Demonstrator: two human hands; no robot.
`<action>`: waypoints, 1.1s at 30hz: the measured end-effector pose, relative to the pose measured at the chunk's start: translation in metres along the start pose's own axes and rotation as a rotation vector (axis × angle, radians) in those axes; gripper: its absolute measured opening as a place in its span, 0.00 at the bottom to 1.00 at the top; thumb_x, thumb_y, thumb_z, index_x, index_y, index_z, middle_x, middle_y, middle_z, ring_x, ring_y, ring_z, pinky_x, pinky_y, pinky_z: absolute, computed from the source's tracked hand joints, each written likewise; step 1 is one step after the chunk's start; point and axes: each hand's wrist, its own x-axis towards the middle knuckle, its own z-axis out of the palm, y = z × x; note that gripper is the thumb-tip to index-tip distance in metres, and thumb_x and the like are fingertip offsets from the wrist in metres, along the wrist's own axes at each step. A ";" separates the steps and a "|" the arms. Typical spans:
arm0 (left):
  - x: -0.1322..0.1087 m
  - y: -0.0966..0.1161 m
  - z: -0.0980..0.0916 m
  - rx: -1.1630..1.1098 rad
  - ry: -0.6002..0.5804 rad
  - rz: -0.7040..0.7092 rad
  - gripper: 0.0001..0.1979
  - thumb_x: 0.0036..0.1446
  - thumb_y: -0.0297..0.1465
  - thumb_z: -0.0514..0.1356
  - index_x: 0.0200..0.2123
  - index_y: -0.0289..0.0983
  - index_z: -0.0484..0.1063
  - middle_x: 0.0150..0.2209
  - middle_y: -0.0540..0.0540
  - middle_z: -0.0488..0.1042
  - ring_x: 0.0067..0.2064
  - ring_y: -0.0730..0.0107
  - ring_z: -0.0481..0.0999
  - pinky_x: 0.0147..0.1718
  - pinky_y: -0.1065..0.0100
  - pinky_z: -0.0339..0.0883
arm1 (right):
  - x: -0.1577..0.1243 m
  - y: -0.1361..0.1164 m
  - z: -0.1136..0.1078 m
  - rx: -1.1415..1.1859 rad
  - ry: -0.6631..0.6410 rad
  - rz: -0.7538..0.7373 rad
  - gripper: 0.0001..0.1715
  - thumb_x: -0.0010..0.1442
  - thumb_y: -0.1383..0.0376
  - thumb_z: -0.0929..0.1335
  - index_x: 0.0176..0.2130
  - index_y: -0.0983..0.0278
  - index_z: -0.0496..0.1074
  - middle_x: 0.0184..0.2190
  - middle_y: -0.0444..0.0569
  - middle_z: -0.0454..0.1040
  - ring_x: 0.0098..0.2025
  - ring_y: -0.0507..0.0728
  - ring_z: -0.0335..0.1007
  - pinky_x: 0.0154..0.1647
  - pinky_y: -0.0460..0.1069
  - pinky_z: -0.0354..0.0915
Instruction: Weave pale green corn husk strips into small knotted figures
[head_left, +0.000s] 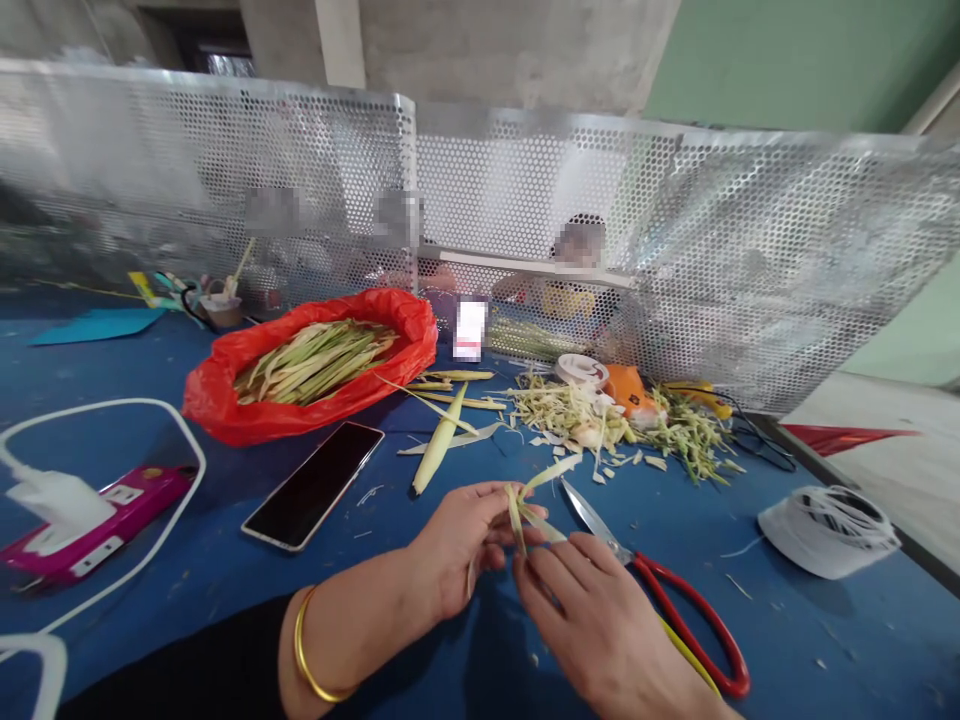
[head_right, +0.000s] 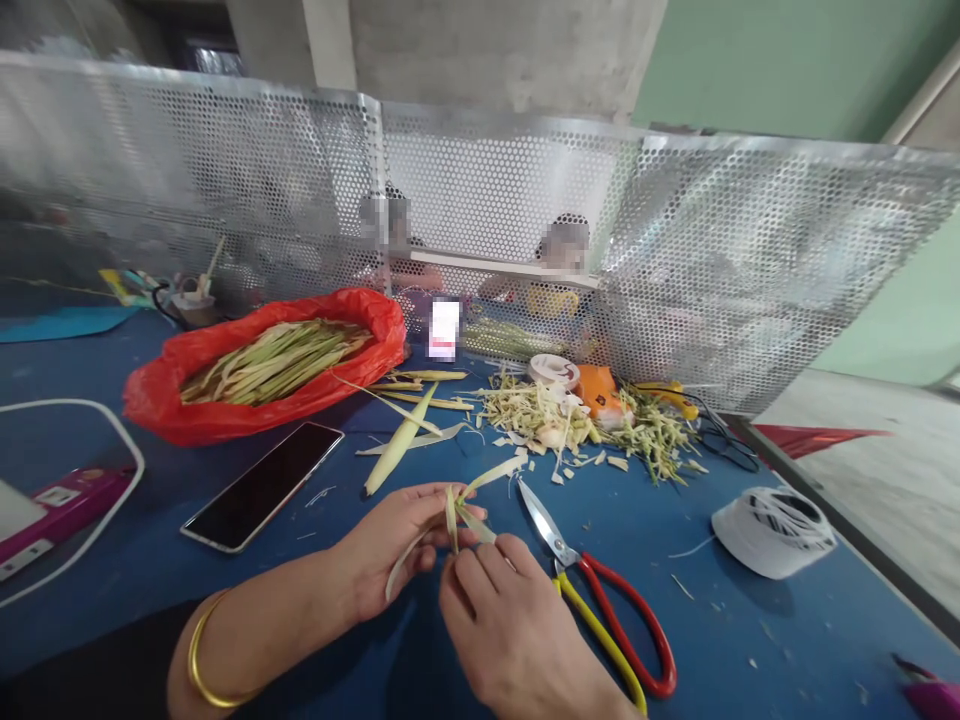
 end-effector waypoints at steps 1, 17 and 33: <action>0.000 0.001 0.000 -0.029 -0.011 -0.013 0.09 0.55 0.31 0.61 0.38 0.33 0.74 0.39 0.41 0.80 0.31 0.75 0.78 0.18 0.81 0.61 | 0.000 0.000 0.001 0.005 -0.015 -0.015 0.24 0.66 0.74 0.53 0.36 0.68 0.74 0.28 0.52 0.73 0.30 0.57 0.67 0.38 0.54 0.59; -0.002 -0.024 0.006 -0.041 -0.104 0.081 0.11 0.45 0.34 0.67 0.28 0.33 0.72 0.24 0.51 0.70 0.25 0.78 0.66 0.25 0.75 0.58 | 0.003 -0.016 0.021 0.137 0.052 0.032 0.23 0.68 0.72 0.53 0.36 0.66 0.73 0.28 0.50 0.73 0.32 0.58 0.68 0.47 0.57 0.60; -0.005 -0.012 0.006 0.133 -0.099 0.102 0.13 0.50 0.36 0.61 0.33 0.31 0.77 0.27 0.42 0.79 0.29 0.67 0.78 0.32 0.70 0.69 | 0.002 0.016 0.012 1.092 0.264 1.214 0.15 0.55 0.55 0.69 0.25 0.63 0.72 0.21 0.44 0.72 0.26 0.54 0.67 0.28 0.47 0.63</action>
